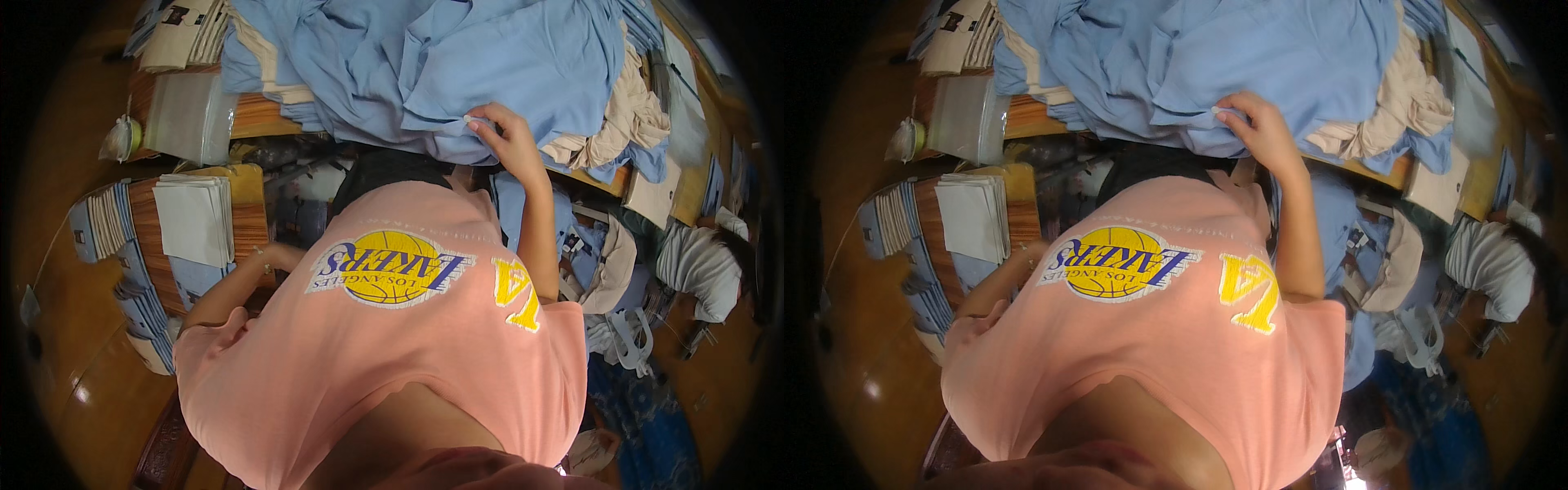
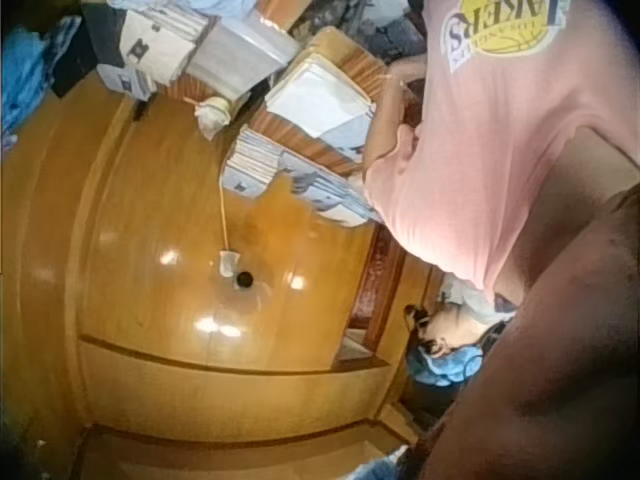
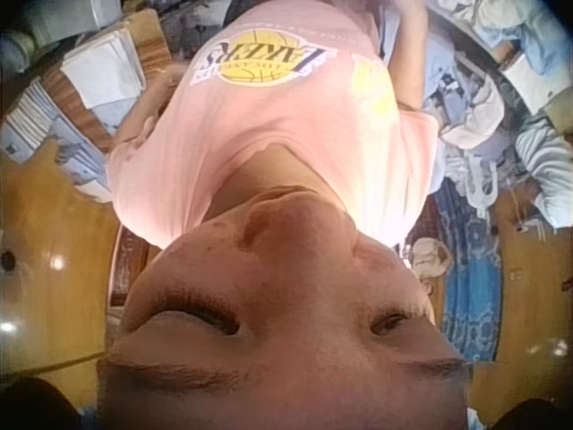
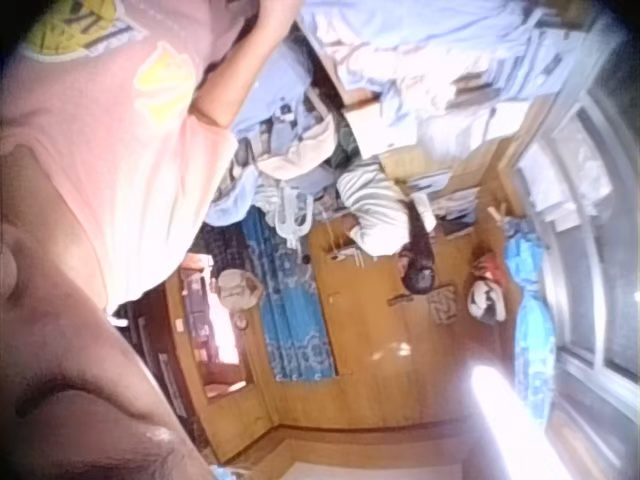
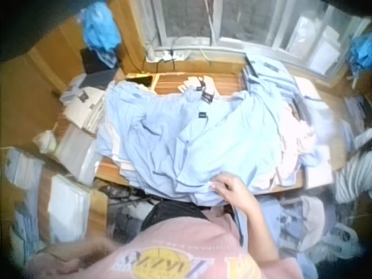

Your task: The person folds several shirts by hand on a wooden table, aligning buttons and smoothing the fabric for each garment. They pick up shirts from a pile, button several buttons on each, and stack them neatly after folding.

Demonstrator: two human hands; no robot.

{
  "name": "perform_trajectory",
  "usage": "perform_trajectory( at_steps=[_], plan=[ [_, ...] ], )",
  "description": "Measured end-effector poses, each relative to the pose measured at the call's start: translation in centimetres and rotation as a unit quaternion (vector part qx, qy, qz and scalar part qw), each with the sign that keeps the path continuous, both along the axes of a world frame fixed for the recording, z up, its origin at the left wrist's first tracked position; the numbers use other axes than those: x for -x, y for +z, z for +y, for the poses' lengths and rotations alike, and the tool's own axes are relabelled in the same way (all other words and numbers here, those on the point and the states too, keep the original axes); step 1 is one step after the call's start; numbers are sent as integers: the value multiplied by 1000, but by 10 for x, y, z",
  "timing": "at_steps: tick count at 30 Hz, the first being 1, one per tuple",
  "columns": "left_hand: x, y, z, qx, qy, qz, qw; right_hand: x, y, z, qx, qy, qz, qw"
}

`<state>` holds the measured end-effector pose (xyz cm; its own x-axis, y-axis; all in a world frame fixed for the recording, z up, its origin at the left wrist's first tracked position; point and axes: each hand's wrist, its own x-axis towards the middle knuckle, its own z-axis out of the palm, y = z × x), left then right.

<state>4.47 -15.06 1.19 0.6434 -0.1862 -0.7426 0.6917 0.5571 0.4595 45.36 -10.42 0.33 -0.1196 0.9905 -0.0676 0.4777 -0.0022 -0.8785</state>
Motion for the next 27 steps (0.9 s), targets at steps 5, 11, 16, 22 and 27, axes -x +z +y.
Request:
perform_trajectory(
  at_steps=[5, 11, 16, 22, 27],
  plan=[
    [6, -9, -12, -8, 21, -12, 1000, 3, 9, -2, 25, -10, -5, 1000],
    [-1, -23, 17, -87, -172, -36, 981, 1, -3, -1, -8, -1, 15, 1000],
    [-63, 38, 107, -379, -281, 31, 881, 4, -3, -1, 37, -31, 18, 999],
    [-160, 25, 127, -728, 108, -263, 624, 10, 11, 1, 20, -54, 9, 998],
    [-188, -3, 135, -716, 40, -248, 652, 4, 15, -6, -32, -95, 21, 995]
  ],
)
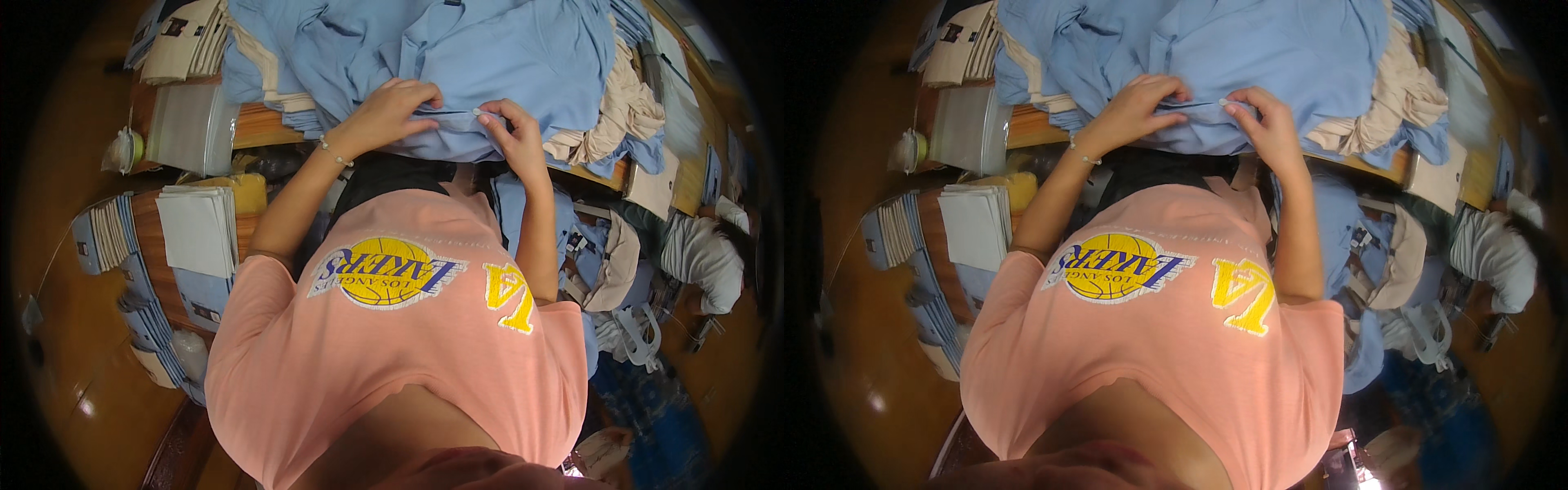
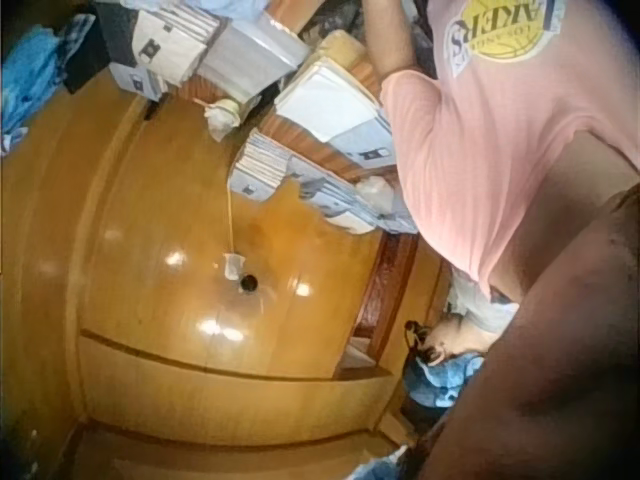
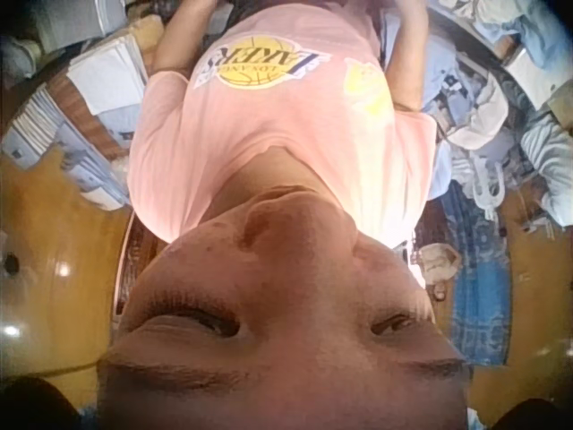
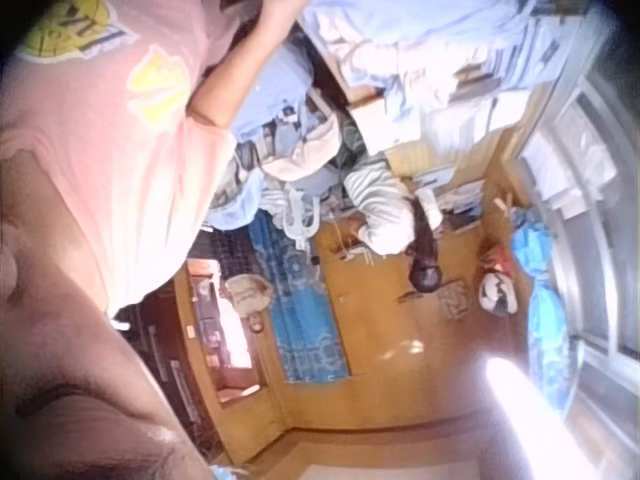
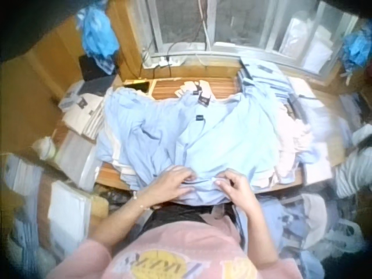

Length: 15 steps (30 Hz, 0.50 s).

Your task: The person folds several shirts by hand on a wooden table, aligning buttons and smoothing the fabric for each garment. They pick up shirts from a pile, button several buttons on each, and stack them neatly after folding.

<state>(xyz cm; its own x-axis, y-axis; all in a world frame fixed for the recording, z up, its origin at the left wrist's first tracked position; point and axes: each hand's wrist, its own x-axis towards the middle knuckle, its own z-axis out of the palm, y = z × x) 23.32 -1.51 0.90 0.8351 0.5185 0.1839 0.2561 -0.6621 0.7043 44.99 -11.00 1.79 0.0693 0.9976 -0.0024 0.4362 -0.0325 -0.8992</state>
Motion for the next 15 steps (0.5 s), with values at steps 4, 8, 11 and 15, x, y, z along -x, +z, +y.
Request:
perform_trajectory(
  at_steps=[4, 8, 11, 15],
  plan=[
    [-11, 7, 9, 164, 0, -39, 986, -4, 0, -9, -37, -44, -8, 998],
    [-25, 30, 20, 178, -48, -25, 983, -10, -2, -10, -46, -114, 30, 992],
    [-30, 34, 32, 185, -83, 77, 976, -19, 0, -3, -51, -113, 35, 992],
    [-46, 47, 67, 225, -117, 108, 961, -40, 15, 24, -95, -70, -42, 992]
  ],
)
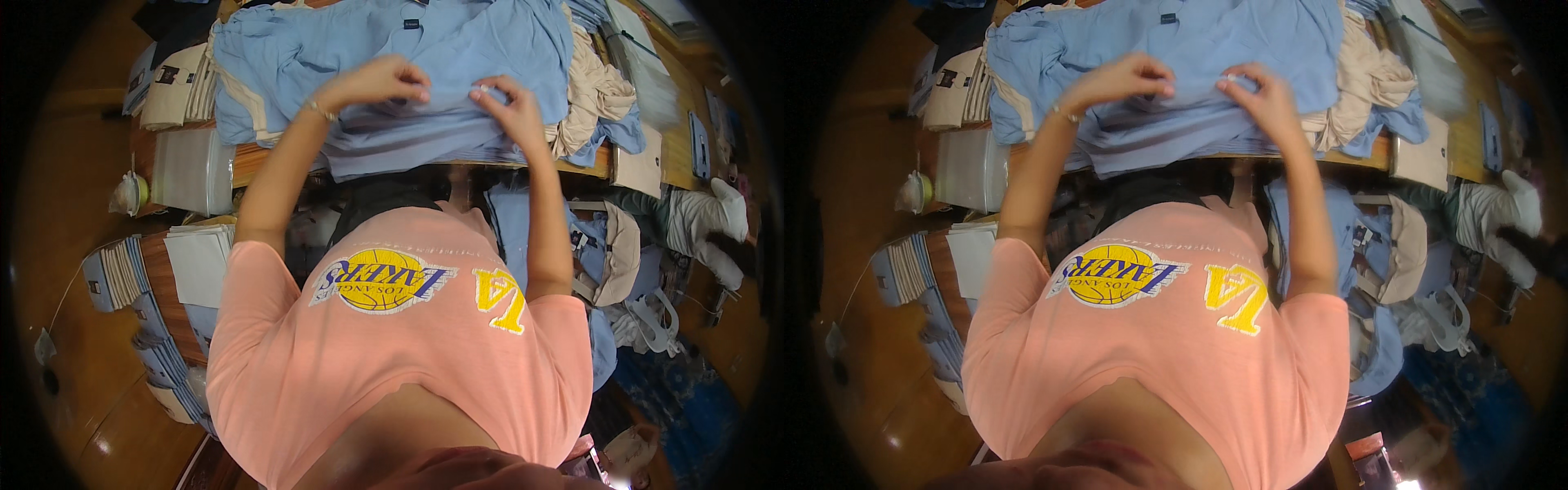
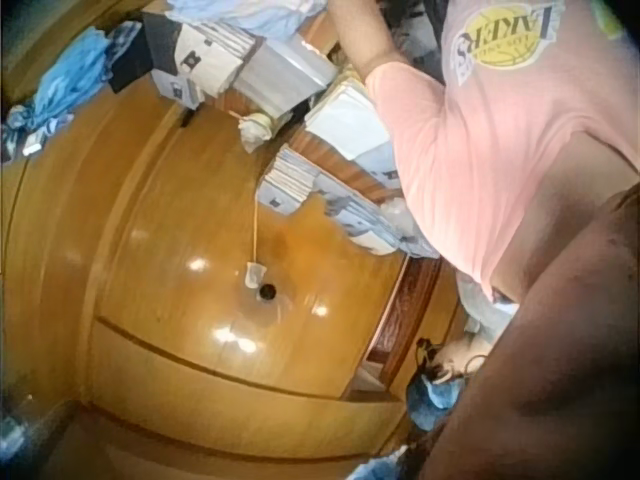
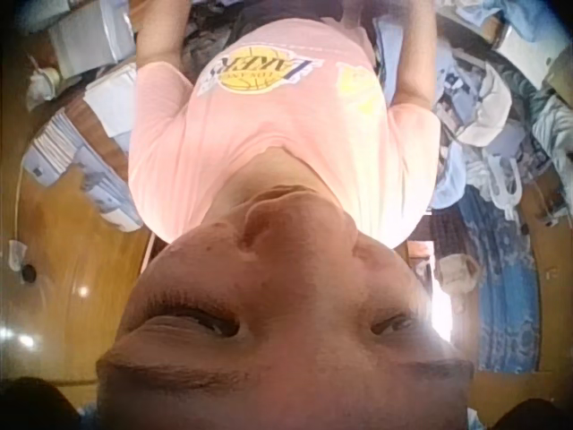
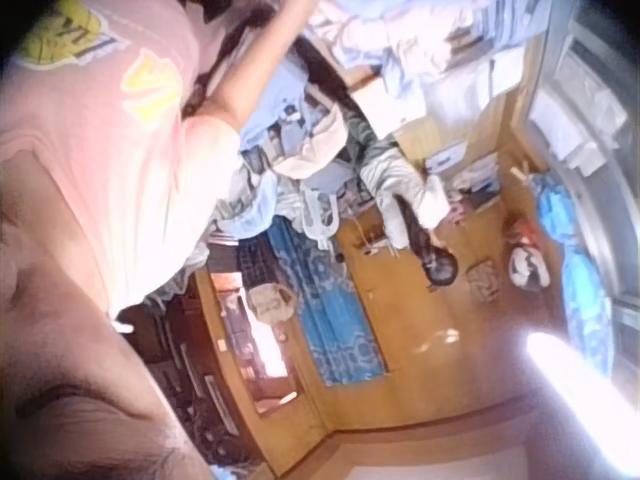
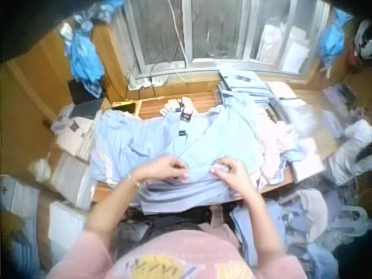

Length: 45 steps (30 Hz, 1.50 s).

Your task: The person folds several shirts by hand on a wooden table, aligning buttons and smoothing the fabric for each garment. They pick up shirts from a pile, button several buttons on each, and stack them neatly after folding.

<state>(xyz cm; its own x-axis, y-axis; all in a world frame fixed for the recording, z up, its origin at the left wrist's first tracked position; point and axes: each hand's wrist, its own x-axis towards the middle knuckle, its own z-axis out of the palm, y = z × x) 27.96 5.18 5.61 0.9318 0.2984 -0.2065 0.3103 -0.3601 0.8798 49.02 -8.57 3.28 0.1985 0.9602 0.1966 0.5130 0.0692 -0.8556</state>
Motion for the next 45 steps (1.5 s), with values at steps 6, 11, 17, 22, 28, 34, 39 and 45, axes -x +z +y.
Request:
perform_trajectory(
  at_steps=[6, 11, 17, 22, 28, 34, 39, 45],
  plan=[
    [-11, 52, 13, -15, -100, 37, 994, -9, 58, 21, -19, 38, -20, 999],
    [-9, 30, -20, -103, -36, -45, 993, -6, 49, 17, -44, 26, -9, 999],
    [-9, 16, -39, -196, 167, -79, 963, -6, 47, 10, -45, 28, -9, 999],
    [-25, 14, 30, -207, 202, -195, 937, -27, 45, 41, -18, -16, -53, 998],
    [-7, 148, 13, -188, 161, -197, 949, -26, 149, 40, -167, -12, -136, 976],
    [20, 6, -41, -187, 158, -192, 950, 2, 15, -16, -13, 36, -56, 998],
    [27, -24, -76, -234, 198, -162, 938, 30, -35, -44, -26, -18, 41, 999],
    [30, -37, -72, -309, 135, -151, 929, 39, -31, -55, 19, -26, 54, 998]
  ],
)
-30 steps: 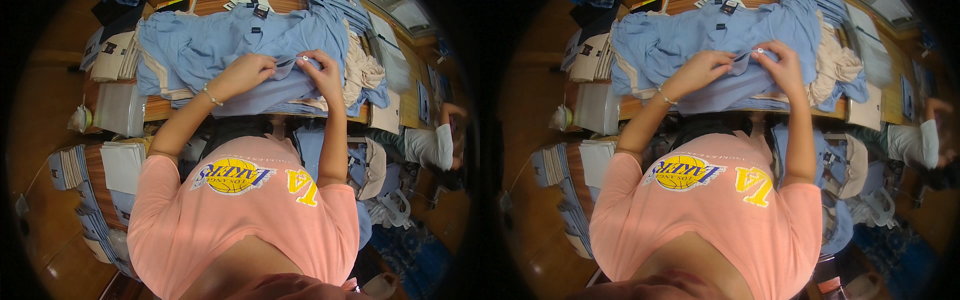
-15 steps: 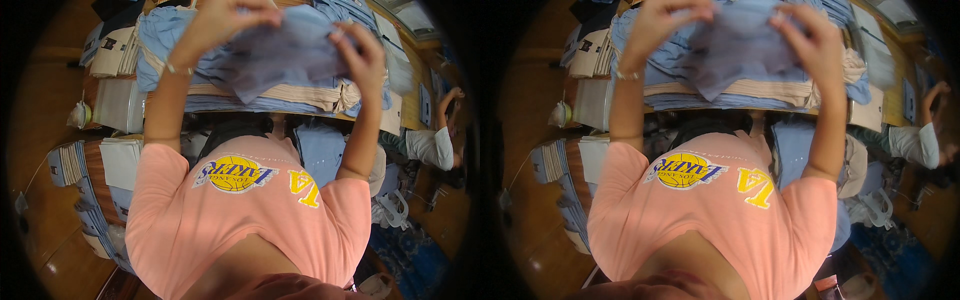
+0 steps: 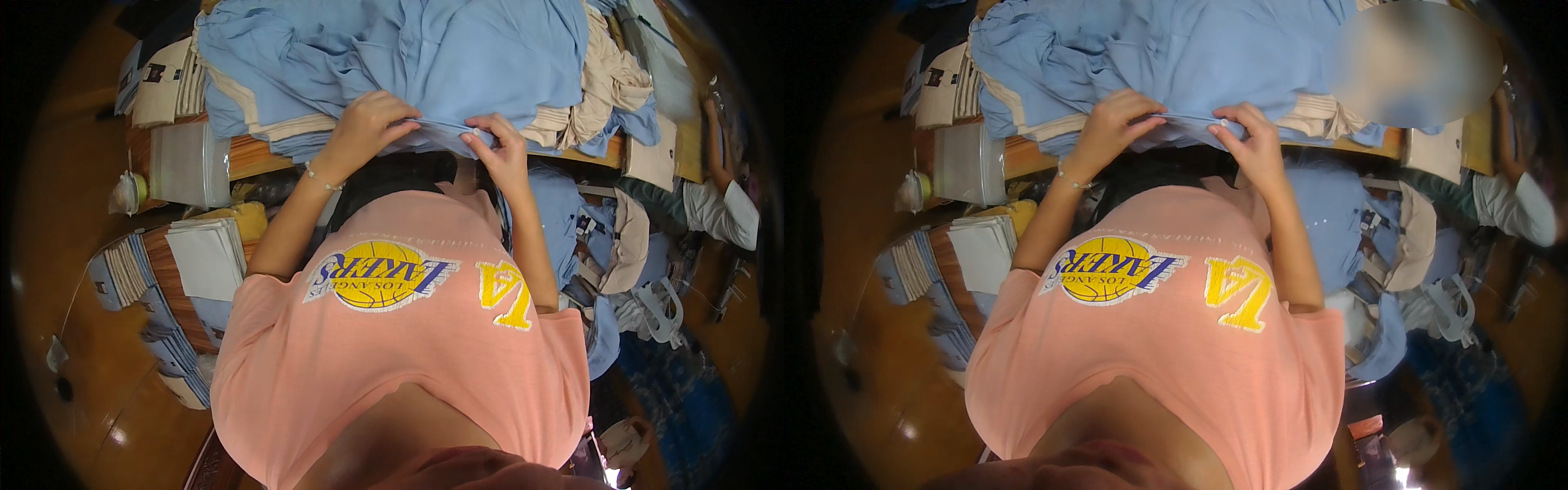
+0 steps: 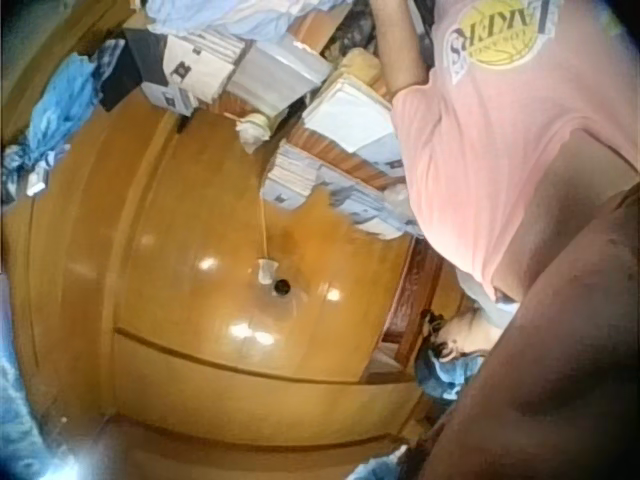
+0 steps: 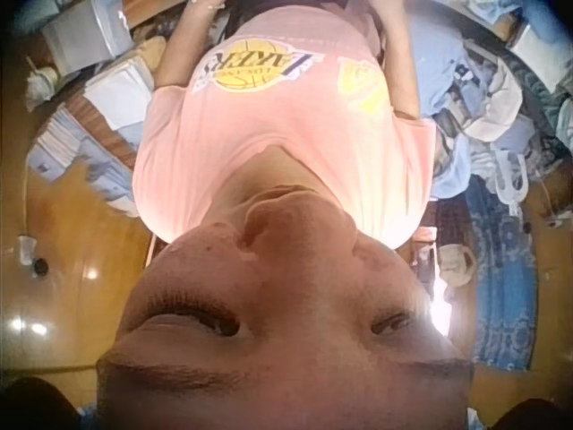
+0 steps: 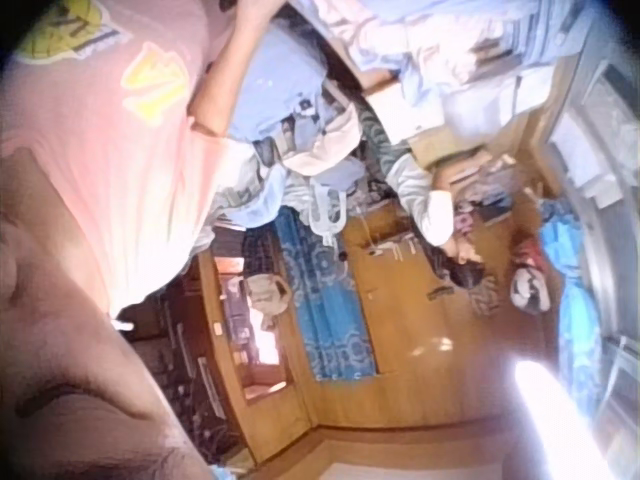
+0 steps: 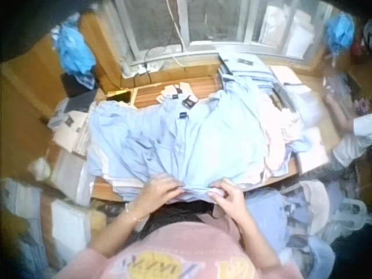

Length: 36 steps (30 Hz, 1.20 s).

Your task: The person folds several shirts by hand on a wooden table, aligning buttons and smoothing the fabric for each garment. They pick up shirts from a pile, button several buttons on each, and stack them neatly after folding.

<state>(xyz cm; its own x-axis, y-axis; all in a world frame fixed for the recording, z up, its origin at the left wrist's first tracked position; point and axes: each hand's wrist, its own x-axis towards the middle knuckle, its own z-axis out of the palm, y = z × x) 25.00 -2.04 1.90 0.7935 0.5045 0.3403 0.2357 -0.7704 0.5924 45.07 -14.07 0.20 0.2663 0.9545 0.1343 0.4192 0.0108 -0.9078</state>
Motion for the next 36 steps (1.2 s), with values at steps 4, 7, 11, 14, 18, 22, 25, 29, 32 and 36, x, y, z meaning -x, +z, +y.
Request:
perform_trajectory(
  at_steps=[4, 7, 11, 14, 18, 22, 25, 29, 32, 36],
  plan=[
    [-4, 4, 3, -11, -31, 13, 999, -2, -4, -4, -56, -14, -74, 996],
    [-4, 6, 4, -24, -43, 20, 999, -4, -6, -7, -110, -6, -148, 983],
    [-4, 4, 5, -31, -57, 30, 997, -7, -14, -12, -129, 9, -213, 968],
    [-4, 2, 4, -34, -69, 38, 996, -8, -19, -14, -138, 3, -231, 963],
    [-4, -4, 4, -40, -71, 43, 996, -8, -24, -17, -132, 3, -229, 965],
    [-4, -6, 4, -44, -74, 39, 995, -8, -23, -17, -128, 5, -222, 967],
    [-4, -7, 5, -39, -74, 40, 996, -8, -23, -16, -126, 7, -218, 968],
    [-5, -7, 7, -28, -77, 32, 996, -9, -24, -15, -124, 11, -214, 969],
    [-4, -11, 8, -25, -67, 20, 997, -9, -25, -14, -127, 15, -211, 969],
    [-2, -11, 11, -55, -63, 32, 996, -10, -26, -14, -128, 15, -207, 970]
  ],
)
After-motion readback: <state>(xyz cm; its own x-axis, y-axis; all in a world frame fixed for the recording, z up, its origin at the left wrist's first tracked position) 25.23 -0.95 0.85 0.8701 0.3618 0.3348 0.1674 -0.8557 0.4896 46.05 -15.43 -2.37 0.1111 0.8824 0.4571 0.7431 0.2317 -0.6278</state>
